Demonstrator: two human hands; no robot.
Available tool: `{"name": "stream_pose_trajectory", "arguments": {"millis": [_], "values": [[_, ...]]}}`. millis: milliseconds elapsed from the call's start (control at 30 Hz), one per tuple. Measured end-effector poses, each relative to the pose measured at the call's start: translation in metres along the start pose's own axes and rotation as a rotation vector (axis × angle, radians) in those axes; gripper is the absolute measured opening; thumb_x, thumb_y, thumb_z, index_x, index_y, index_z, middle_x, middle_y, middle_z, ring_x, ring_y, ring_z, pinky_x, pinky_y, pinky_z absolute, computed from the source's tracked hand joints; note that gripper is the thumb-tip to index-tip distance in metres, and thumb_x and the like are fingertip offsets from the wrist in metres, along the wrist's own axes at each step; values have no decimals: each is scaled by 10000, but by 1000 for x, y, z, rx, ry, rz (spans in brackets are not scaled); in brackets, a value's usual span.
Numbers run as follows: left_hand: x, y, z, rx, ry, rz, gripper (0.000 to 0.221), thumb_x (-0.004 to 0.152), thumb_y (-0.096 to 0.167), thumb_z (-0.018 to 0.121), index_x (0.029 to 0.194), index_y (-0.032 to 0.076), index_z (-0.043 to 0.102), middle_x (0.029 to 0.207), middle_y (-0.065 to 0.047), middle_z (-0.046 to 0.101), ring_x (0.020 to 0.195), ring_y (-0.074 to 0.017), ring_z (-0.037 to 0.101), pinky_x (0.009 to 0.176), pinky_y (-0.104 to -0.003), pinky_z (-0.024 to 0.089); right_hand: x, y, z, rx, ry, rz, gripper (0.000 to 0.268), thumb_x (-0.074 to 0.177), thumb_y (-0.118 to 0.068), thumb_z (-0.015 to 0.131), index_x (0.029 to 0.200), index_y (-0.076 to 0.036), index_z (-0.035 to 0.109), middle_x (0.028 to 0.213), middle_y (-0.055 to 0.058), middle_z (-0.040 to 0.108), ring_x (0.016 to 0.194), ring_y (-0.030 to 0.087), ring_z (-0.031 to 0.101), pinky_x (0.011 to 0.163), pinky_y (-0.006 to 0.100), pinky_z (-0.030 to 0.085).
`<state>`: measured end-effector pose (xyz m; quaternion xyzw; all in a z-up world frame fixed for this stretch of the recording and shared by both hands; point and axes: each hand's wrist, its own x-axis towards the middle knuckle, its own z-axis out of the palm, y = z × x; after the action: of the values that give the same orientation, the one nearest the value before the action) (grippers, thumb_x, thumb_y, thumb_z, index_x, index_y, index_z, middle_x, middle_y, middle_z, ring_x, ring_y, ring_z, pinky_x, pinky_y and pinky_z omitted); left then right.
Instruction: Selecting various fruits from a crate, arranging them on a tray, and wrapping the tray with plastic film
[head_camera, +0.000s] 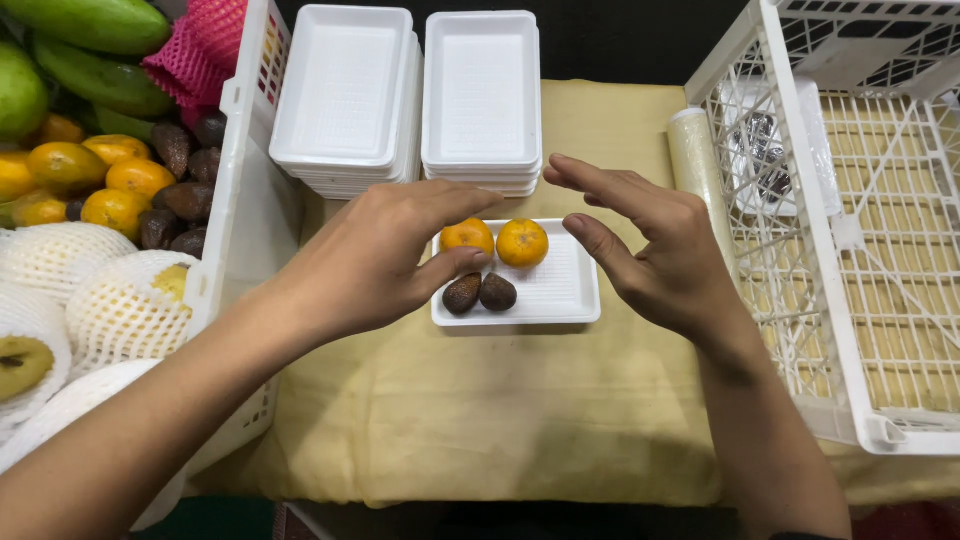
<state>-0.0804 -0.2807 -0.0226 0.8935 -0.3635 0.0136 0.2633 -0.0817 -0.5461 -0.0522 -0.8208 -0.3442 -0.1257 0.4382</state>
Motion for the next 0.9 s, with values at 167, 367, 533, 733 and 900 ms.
{"name": "stream_pose_trajectory", "arguments": {"millis": [167, 367, 533, 733, 900], "values": [[-13, -5, -16, 19, 38, 13, 419, 964, 216, 680, 1330, 17, 641, 1278, -138, 728, 1152, -325, 687, 918, -417, 512, 10, -16, -5, -29, -1, -28, 395, 1026, -23, 626, 1411, 31, 559, 1344, 165, 688, 1244, 282, 684, 1019, 372, 592], [-28, 1, -33, 9, 113, 95, 457, 942, 194, 739, 1325, -30, 630, 1251, -188, 730, 1152, -335, 701, 974, -415, 538, 25, -39, -1, -67, -42, -104, 411, 1029, -78, 637, 1418, 23, 553, 1346, 179, 696, 1272, 311, 691, 1079, 380, 552], [-42, -1, -41, 28, 142, 69, 490, 940, 205, 744, 1354, -26, 617, 1261, -189, 725, 1165, -328, 697, 976, -410, 529, 42, -54, 8, -41, -85, -198, 422, 1025, -56, 657, 1417, 42, 536, 1340, 225, 697, 1253, 358, 710, 1076, 404, 557], [-56, -6, -47, 28, 133, 3, 492, 920, 228, 750, 1344, 7, 633, 1297, -172, 713, 1197, -311, 681, 1014, -397, 504, 56, -59, 22, -48, -124, -254, 394, 1038, -115, 639, 1392, 40, 564, 1363, 206, 684, 1268, 380, 693, 1103, 442, 529], [-68, -2, -58, 51, 158, -19, 528, 895, 216, 773, 1355, -1, 632, 1310, -146, 716, 1206, -282, 685, 1008, -383, 508, 66, -64, 27, -39, -139, -285, 384, 1060, -142, 616, 1402, 23, 560, 1369, 196, 691, 1269, 376, 704, 1069, 420, 537]]}}
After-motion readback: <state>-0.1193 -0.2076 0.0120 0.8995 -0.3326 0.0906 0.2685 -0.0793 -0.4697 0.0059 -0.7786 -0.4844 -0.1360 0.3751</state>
